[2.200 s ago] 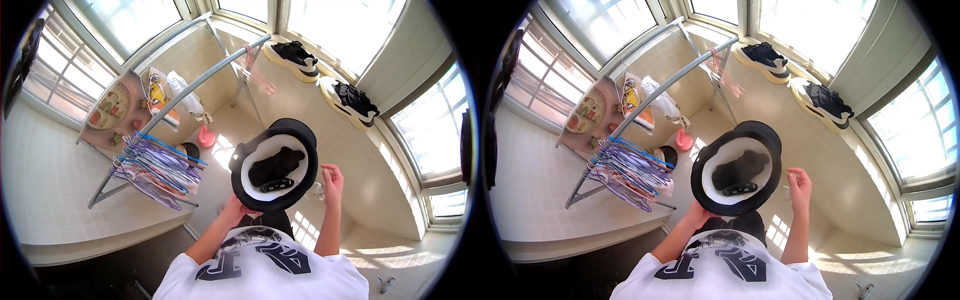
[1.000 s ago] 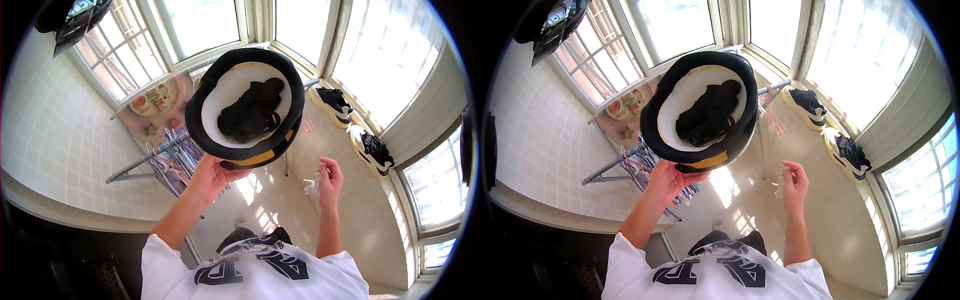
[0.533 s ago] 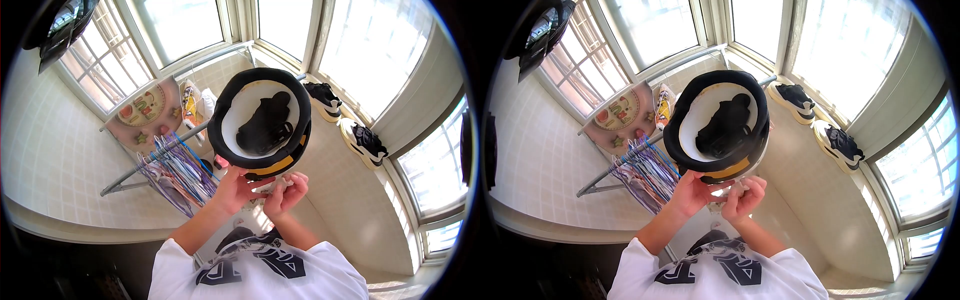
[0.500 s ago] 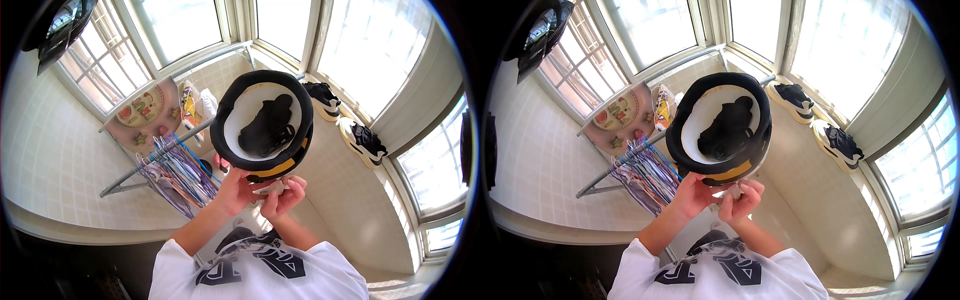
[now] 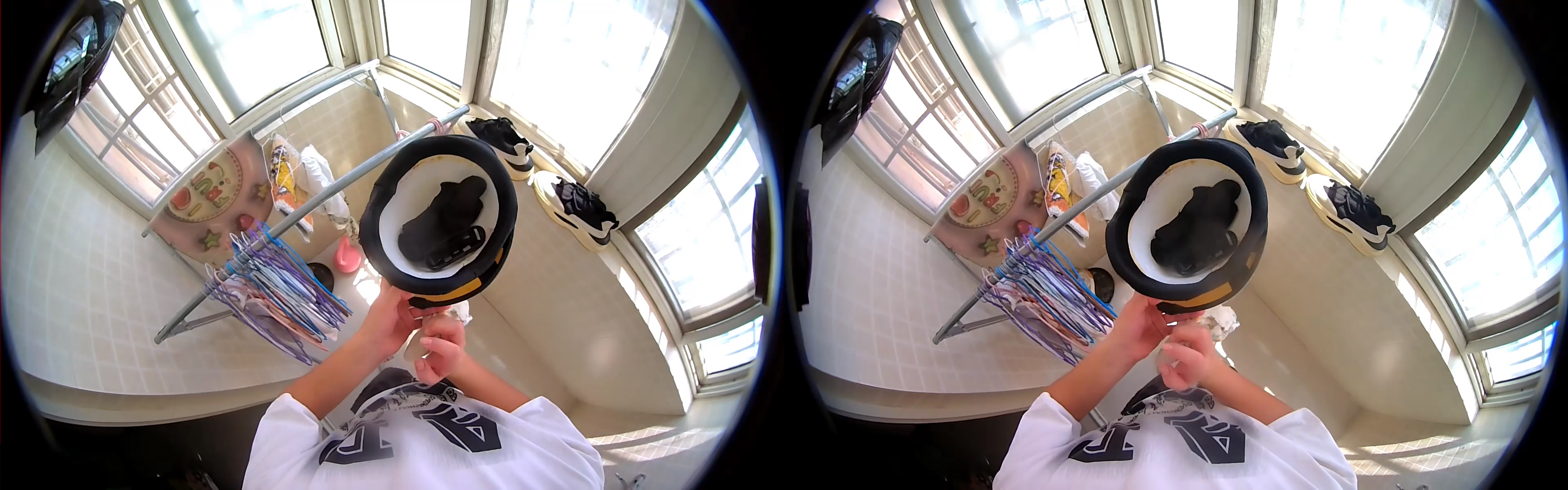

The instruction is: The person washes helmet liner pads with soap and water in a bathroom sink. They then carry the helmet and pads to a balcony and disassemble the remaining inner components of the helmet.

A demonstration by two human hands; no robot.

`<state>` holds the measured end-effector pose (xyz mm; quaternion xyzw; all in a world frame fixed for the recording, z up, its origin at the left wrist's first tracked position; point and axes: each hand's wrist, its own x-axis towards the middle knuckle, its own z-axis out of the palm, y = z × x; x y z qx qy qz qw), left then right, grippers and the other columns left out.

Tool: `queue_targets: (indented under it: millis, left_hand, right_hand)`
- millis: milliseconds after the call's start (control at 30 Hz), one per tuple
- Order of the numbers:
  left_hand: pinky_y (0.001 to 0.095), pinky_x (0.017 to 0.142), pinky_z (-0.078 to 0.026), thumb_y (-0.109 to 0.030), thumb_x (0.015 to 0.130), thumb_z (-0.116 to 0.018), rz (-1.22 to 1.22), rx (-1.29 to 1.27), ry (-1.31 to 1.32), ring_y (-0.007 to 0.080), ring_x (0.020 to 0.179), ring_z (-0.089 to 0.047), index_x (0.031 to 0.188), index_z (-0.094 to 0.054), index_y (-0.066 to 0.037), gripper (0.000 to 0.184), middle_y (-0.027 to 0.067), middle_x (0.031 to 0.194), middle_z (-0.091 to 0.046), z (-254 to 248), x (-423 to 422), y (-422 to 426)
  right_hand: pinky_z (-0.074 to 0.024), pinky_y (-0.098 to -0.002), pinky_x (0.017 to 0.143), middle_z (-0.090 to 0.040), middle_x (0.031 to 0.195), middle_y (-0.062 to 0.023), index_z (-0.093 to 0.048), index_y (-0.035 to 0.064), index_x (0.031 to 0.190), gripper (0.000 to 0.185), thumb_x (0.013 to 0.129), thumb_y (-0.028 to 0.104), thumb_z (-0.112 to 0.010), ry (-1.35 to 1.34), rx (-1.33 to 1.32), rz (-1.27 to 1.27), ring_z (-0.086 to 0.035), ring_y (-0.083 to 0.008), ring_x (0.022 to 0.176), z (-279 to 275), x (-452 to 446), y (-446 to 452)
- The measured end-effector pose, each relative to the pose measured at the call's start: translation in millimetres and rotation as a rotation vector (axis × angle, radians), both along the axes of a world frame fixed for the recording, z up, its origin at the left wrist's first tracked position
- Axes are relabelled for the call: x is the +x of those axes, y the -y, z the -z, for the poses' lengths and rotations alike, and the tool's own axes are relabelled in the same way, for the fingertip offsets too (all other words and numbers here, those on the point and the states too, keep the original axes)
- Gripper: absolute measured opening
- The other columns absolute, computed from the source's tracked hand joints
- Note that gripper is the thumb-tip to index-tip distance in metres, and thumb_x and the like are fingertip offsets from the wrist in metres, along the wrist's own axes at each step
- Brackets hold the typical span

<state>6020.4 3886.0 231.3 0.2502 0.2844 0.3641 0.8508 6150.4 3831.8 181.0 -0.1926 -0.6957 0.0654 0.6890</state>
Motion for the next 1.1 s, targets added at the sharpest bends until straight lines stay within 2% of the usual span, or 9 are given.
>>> queue_targets:
  millis: [133,200,267,333,400,600,800,900,1100]
  left_hand:
    - [0.0438,0.094,-0.053,-0.038,0.101,-0.053,-0.06,0.021,-0.059,0.0238,0.108,-0.067,0.136,-0.052,-0.01,0.044,0.0087,0.124,-0.066,13,-3,5]
    - [0.0432,0.088,-0.054,-0.035,0.101,-0.055,-0.112,0.016,-0.104,0.0228,0.105,-0.068,0.134,-0.052,-0.012,0.041,0.0073,0.122,-0.067,28,-9,9]
    - [0.0424,0.08,-0.054,-0.029,0.101,-0.057,-0.146,0.015,-0.091,0.0209,0.099,-0.068,0.13,-0.053,-0.015,0.032,0.0045,0.117,-0.067,43,-14,13]
    - [0.0378,0.076,-0.052,-0.02,0.101,-0.056,-0.148,-0.019,-0.085,0.0166,0.088,-0.065,0.143,-0.034,-0.024,0.048,0.003,0.112,-0.063,50,-18,16]
    - [0.0346,0.073,-0.051,-0.015,0.101,-0.056,-0.151,-0.045,-0.076,0.0135,0.082,-0.062,0.15,-0.024,-0.029,0.06,0.0018,0.108,-0.061,55,-20,20]
    - [0.0314,0.069,-0.05,-0.012,0.1,-0.056,-0.171,-0.105,-0.075,0.0112,0.077,-0.059,0.15,-0.025,-0.028,0.061,0.0006,0.104,-0.061,68,-23,34]
    - [0.0287,0.068,-0.051,-0.011,0.099,-0.058,-0.169,-0.073,-0.058,0.0116,0.078,-0.062,0.153,-0.023,-0.028,0.067,0.0015,0.105,-0.062,89,-35,45]
    - [0.0283,0.067,-0.05,-0.011,0.099,-0.058,-0.183,-0.083,-0.086,0.0117,0.079,-0.062,0.153,-0.023,-0.028,0.067,0.0014,0.106,-0.062,86,-36,49]
    - [0.0292,0.067,-0.05,-0.013,0.101,-0.056,-0.201,-0.068,-0.072,0.0115,0.081,-0.061,0.15,-0.028,-0.027,0.058,-0.0007,0.109,-0.06,91,-35,52]
  right_hand:
    - [-0.0469,-0.0359,0.066,-0.054,0.097,-0.0172,-0.054,0.0005,0.115,0.039,0.08,0.015,-0.064,0.123,-0.022,0.136,-0.054,-0.025,0.077,-10,31,20]
    - [-0.0463,-0.0333,0.056,-0.061,0.088,-0.0128,-0.061,0.0039,0.109,0.039,0.07,0.006,-0.064,0.036,-0.06,0.289,-0.058,-0.0253,0.068,-24,52,26]
    - [-0.0484,-0.0328,0.061,-0.062,0.09,-0.0167,-0.06,-0.0015,0.106,0.028,0.078,-0.001,-0.059,0.152,-0.152,0.391,-0.059,-0.0237,0.076,-59,78,19]
    - [-0.051,-0.0331,0.065,-0.066,0.092,-0.0157,-0.064,-0.0015,0.104,0.03,0.077,-0.01,-0.055,0.227,-0.386,0.419,-0.062,-0.0249,0.08,-103,91,5]
    - [-0.0543,-0.0357,0.07,-0.067,0.098,-0.0102,-0.065,0.0012,0.108,0.04,0.07,-0.011,-0.059,0.447,-0.228,0.419,-0.064,-0.0286,0.081,-132,100,-26]
    - [-0.0518,-0.0373,0.089,-0.065,0.114,-0.0074,-0.068,0.0053,0.107,0.034,0.074,-0.004,-0.07,0.942,-0.346,0.298,-0.06,-0.029,0.105,-129,95,-81]
    - [-0.0475,-0.0398,0.09,-0.064,0.103,-0.0069,-0.065,0.0075,0.104,0.03,0.077,0.013,-0.076,1.334,-0.465,0.302,-0.057,-0.0273,0.104,-123,85,-93]
    - [-0.0479,-0.0399,0.083,-0.064,0.103,-0.0073,-0.062,0.0079,0.104,0.028,0.08,0.015,-0.075,1.119,-0.377,0.22,-0.058,-0.0275,0.101,-127,88,-92]
    - [-0.0476,-0.0328,0.079,-0.063,0.105,-0.011,-0.055,0.006,0.109,0.019,0.093,0.01,-0.063,0.702,-1.08,-0.001,-0.059,-0.0267,0.091,-150,95,-76]
